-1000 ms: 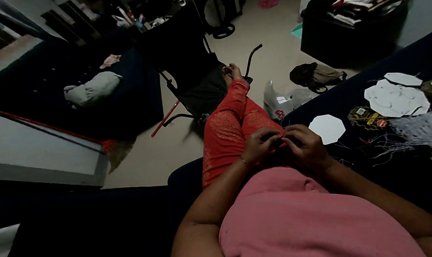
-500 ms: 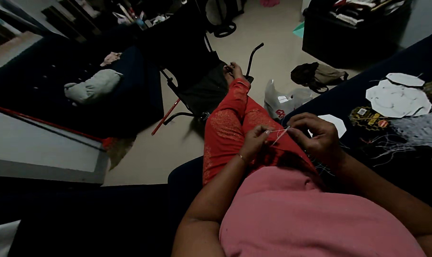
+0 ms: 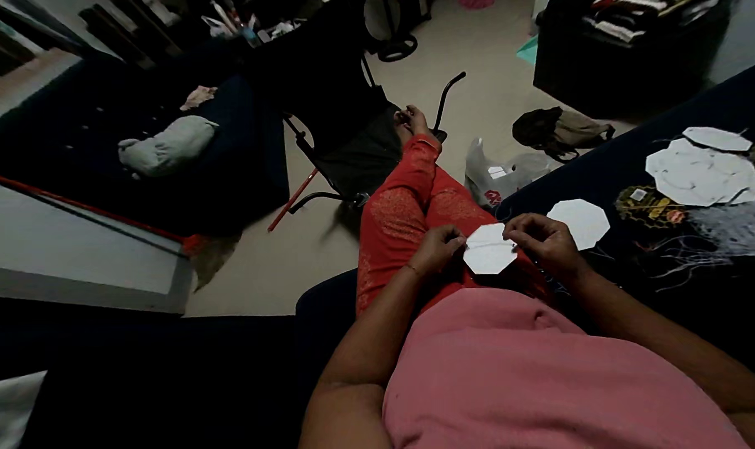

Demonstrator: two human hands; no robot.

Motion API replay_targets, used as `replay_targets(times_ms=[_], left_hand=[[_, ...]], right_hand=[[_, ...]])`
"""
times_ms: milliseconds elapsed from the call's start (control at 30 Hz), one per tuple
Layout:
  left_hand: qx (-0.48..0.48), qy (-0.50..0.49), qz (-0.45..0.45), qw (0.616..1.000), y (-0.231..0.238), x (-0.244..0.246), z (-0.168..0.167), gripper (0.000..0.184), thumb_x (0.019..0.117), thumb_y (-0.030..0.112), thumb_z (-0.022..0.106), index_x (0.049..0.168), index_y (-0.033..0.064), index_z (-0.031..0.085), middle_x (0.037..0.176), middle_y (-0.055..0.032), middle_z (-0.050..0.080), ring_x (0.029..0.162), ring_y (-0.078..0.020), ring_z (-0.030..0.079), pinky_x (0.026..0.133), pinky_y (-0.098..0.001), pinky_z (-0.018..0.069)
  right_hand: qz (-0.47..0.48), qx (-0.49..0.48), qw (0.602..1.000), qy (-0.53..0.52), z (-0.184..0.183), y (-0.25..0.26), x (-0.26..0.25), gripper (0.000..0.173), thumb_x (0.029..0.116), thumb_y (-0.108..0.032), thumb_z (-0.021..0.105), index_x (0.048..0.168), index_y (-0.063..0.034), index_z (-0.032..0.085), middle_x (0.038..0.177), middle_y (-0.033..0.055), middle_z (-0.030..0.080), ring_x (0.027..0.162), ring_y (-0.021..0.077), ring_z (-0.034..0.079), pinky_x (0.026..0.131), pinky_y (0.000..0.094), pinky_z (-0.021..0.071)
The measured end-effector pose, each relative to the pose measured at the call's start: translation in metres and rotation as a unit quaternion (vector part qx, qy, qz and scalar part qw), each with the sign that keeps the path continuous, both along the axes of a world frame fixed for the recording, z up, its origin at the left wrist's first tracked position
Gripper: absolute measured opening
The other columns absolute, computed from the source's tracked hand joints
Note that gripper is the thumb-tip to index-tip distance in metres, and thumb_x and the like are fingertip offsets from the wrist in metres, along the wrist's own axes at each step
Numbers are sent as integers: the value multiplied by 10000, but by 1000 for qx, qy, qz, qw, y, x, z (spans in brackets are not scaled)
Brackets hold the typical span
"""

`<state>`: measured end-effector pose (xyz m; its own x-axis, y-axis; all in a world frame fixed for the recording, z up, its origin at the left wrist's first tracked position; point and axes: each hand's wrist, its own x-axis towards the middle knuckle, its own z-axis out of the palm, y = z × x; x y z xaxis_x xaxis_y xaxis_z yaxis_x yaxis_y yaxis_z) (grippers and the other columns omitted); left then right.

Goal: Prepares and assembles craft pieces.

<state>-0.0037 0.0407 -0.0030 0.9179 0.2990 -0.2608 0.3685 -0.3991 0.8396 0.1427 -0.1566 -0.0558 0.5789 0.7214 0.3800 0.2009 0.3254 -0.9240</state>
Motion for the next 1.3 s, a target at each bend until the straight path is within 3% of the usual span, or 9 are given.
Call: replay_targets(times_ms=[100,200,300,333,767,900,1067,1167,1300], left_hand=[[4,57,11,998,-1,3,0,250,1057,145,525,1143,-59,642,1004,-130,687,840,-126,652,808,-302,552],[10,53,22,998,-2,3,-1,241,1046,144,551,1134,-50,664,1020,-131,689,891,-132,637,859,-318,527],[40,26,14,999,-7,3,1,241,1036,143,569,1134,-46,682,1055,-153,692,955,-161,643,913,-347,514],[50,17,9,999,-8,3,2,242,1035,141,570,1138,-46,684,1065,-158,693,963,-164,647,919,-348,514],[2,-28,22,999,-7,1,-3,236,1033,127,577,1147,-48,687,1046,-130,698,910,-109,642,867,-294,527],[58,74,128,987,2,2,-4,363,1108,202,419,1272,-47,627,1163,-213,683,1012,-268,688,931,-425,546],[92,205,61,973,2,4,10,556,1121,369,353,1142,-92,664,1086,-238,678,991,-292,673,951,-453,522],[49,184,26,981,0,3,4,544,1082,447,458,1030,-43,688,904,-119,672,787,-158,633,803,-363,539],[60,150,8,987,-2,6,-1,331,1007,270,646,1071,-52,689,1004,-166,682,906,-204,639,900,-404,516]], right_hand=[[1,-86,996,-2,-14,2,0,97,920,-132,703,956,-50,665,922,-3,692,783,59,667,706,263,596],[-12,-179,978,-109,-18,0,0,233,924,-205,717,1065,-20,702,921,61,689,783,102,639,730,297,555],[-31,-233,945,-228,-6,0,-3,287,934,-274,722,1116,-56,760,1021,132,725,1014,323,647,937,585,463],[-45,-224,939,-258,-5,2,-6,272,929,-287,724,1089,-73,776,993,115,738,1019,341,649,949,617,439],[-33,-245,926,-285,-2,22,-27,226,969,-200,624,949,-18,757,982,165,719,1026,387,644,905,616,442],[-22,-264,919,-293,-3,20,-27,235,974,-188,605,961,3,740,1016,189,706,1068,399,636,909,607,456],[-16,-276,912,-303,-1,20,-28,238,977,-199,606,968,-7,745,1006,182,707,1054,394,638,906,598,465],[-10,-280,908,-311,0,19,-28,229,971,-186,613,965,3,743,1022,197,701,1069,411,632,900,604,472],[-10,-259,907,-332,-2,17,-29,201,955,-153,626,930,12,738,974,203,693,1020,404,642,911,561,503]])
